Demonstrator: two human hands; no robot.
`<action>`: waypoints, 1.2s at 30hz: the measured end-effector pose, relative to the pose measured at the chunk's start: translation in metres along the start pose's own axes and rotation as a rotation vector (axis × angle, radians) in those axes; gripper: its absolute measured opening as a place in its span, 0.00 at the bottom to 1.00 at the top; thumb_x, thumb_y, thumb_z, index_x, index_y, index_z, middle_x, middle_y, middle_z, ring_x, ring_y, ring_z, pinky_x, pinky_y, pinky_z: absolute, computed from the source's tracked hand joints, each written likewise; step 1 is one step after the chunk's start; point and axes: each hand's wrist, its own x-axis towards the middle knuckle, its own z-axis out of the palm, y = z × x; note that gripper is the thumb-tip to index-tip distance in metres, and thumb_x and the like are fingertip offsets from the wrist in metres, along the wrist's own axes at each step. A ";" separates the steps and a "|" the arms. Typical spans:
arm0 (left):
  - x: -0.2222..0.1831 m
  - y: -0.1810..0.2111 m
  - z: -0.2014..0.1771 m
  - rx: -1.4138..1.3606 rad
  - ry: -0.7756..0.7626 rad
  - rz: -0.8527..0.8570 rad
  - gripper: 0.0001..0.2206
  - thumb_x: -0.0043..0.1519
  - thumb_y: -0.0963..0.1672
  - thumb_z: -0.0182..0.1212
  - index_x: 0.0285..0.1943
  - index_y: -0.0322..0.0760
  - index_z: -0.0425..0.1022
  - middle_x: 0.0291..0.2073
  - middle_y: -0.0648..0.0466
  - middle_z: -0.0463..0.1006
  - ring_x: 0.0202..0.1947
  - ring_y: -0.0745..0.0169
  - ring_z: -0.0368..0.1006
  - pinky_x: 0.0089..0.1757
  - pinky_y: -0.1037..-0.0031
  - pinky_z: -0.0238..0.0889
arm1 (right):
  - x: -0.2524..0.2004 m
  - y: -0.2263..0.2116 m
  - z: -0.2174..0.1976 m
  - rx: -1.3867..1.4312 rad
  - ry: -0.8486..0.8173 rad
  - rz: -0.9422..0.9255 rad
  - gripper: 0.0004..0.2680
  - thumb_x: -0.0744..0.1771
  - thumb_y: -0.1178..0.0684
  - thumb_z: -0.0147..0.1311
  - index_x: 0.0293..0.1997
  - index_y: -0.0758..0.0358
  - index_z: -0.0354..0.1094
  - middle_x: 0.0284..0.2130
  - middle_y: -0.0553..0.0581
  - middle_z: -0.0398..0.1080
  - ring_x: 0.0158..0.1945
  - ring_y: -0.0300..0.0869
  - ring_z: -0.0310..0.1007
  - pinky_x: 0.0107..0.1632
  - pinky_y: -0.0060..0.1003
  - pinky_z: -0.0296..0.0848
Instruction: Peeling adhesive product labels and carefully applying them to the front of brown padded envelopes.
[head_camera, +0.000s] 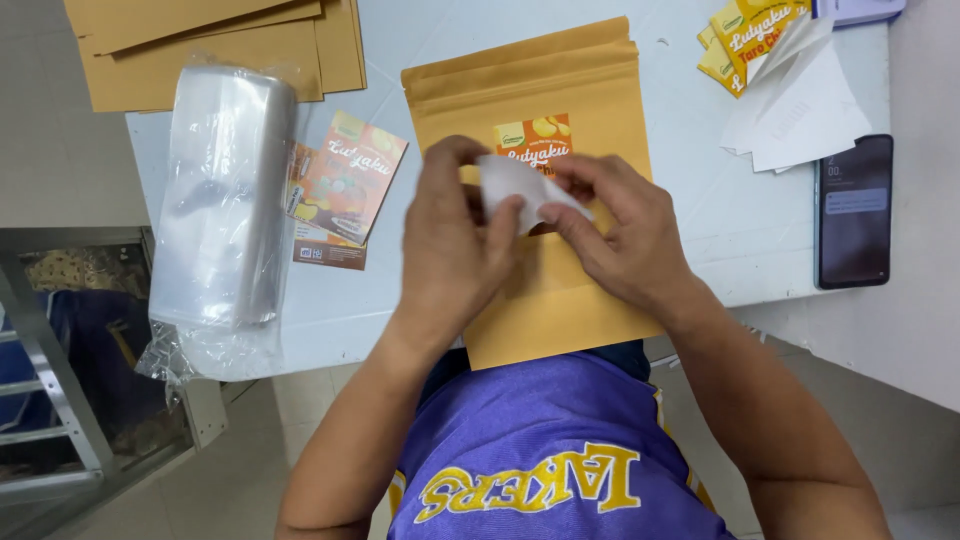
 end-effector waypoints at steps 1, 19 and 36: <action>0.001 0.000 0.008 0.010 0.005 0.061 0.20 0.60 0.40 0.64 0.60 0.32 0.61 0.52 0.37 0.72 0.36 0.34 0.82 0.33 0.54 0.78 | -0.003 -0.002 0.000 -0.031 0.049 -0.026 0.18 0.66 0.55 0.67 0.60 0.70 0.69 0.42 0.59 0.74 0.44 0.48 0.76 0.51 0.38 0.75; -0.001 -0.052 0.074 0.771 -0.250 0.477 0.34 0.72 0.58 0.49 0.81 0.41 0.51 0.79 0.46 0.48 0.79 0.41 0.40 0.72 0.46 0.33 | -0.017 0.105 -0.158 -0.819 0.517 0.010 0.13 0.69 0.70 0.59 0.60 0.77 0.64 0.54 0.73 0.69 0.55 0.62 0.73 0.55 0.50 0.72; 0.020 -0.047 0.080 0.726 -0.505 0.276 0.33 0.72 0.55 0.31 0.82 0.35 0.44 0.81 0.47 0.34 0.80 0.46 0.23 0.72 0.49 0.14 | -0.009 0.056 -0.008 -0.610 0.056 -0.308 0.10 0.71 0.62 0.52 0.56 0.81 0.70 0.57 0.74 0.68 0.62 0.68 0.66 0.65 0.56 0.64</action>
